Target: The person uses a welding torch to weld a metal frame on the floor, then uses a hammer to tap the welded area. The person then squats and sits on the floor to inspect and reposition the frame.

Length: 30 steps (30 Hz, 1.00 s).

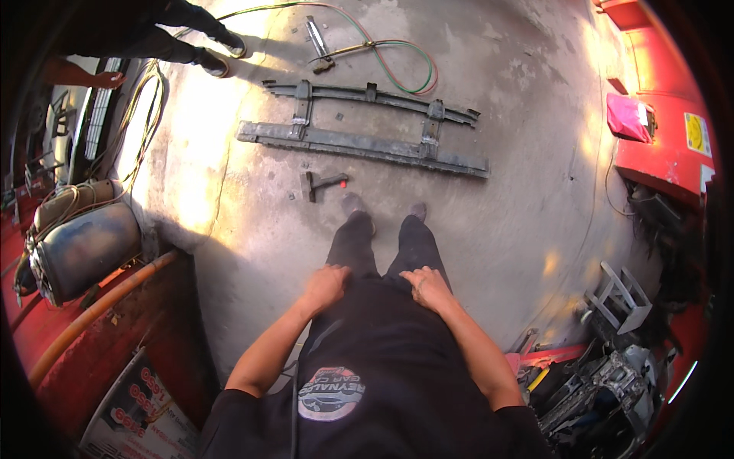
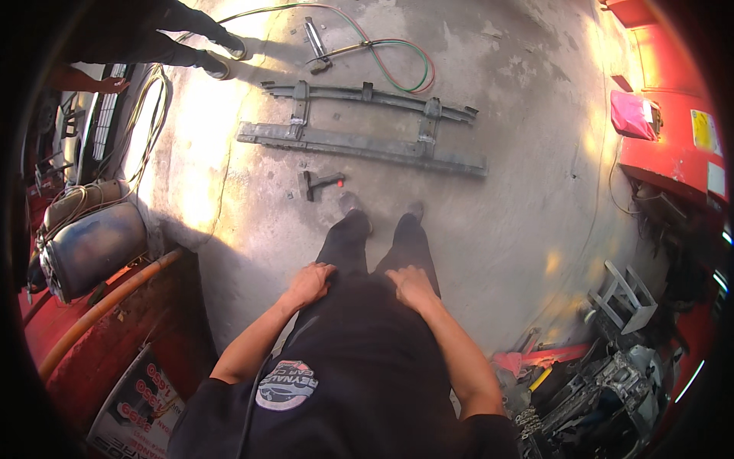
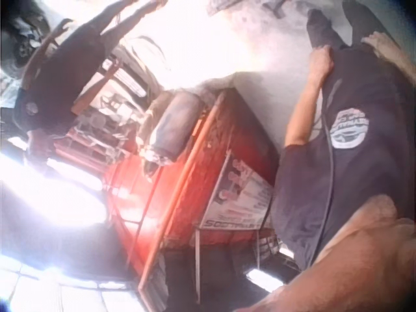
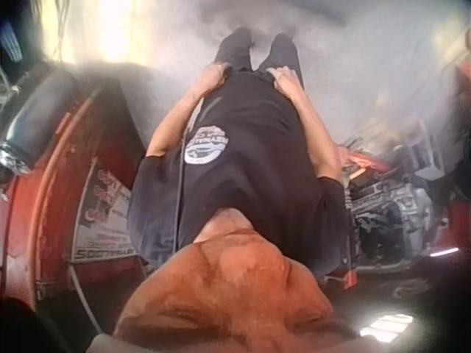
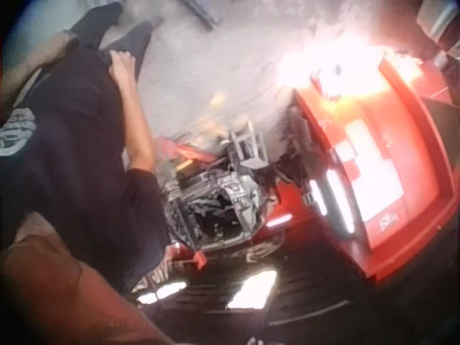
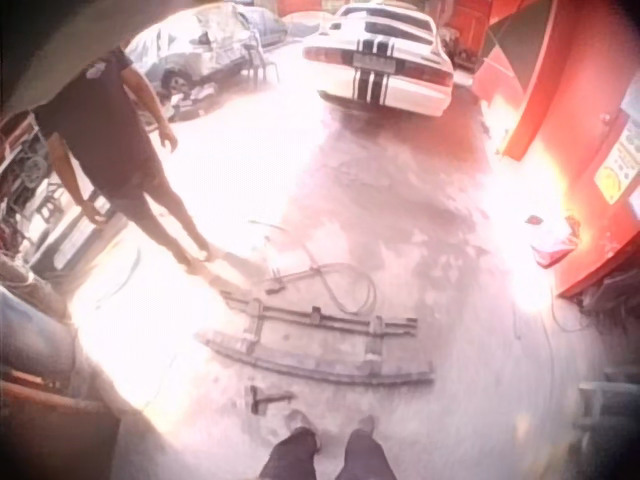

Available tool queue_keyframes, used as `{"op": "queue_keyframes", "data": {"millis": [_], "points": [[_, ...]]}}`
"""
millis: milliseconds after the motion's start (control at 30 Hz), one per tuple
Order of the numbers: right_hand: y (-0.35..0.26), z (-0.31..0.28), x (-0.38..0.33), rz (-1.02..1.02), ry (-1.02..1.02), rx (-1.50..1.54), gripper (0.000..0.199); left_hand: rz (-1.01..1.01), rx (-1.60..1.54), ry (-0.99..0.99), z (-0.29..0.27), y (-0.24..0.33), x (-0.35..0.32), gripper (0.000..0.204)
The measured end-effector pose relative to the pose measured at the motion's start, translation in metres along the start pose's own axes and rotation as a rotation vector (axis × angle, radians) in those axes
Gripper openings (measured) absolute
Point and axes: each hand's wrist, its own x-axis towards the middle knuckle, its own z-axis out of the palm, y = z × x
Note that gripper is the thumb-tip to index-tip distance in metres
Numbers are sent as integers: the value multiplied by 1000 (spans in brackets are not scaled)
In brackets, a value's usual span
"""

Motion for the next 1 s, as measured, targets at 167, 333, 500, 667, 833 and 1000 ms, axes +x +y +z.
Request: {"op": "queue_keyframes", "data": {"millis": [167,333,500,667,833,1000], "points": [[-13,-30,-5,184,-78,376,42,-109,-220,-132,-11,-5,12,32],[26,-43,-24,166,-379,711,41,-42,-689,-508,-30,2,-7,29],[91,-9,74,138,-448,655,40,-400,-804,-736,5,-4,64,25],[187,59,281,75,132,234,40,-104,-415,-205,102,-101,249,30],[259,90,463,46,186,-184,55,-638,-1428,406,161,-202,452,49],[304,114,589,-16,339,-469,65,-797,-1653,648,199,-305,563,73]]}}
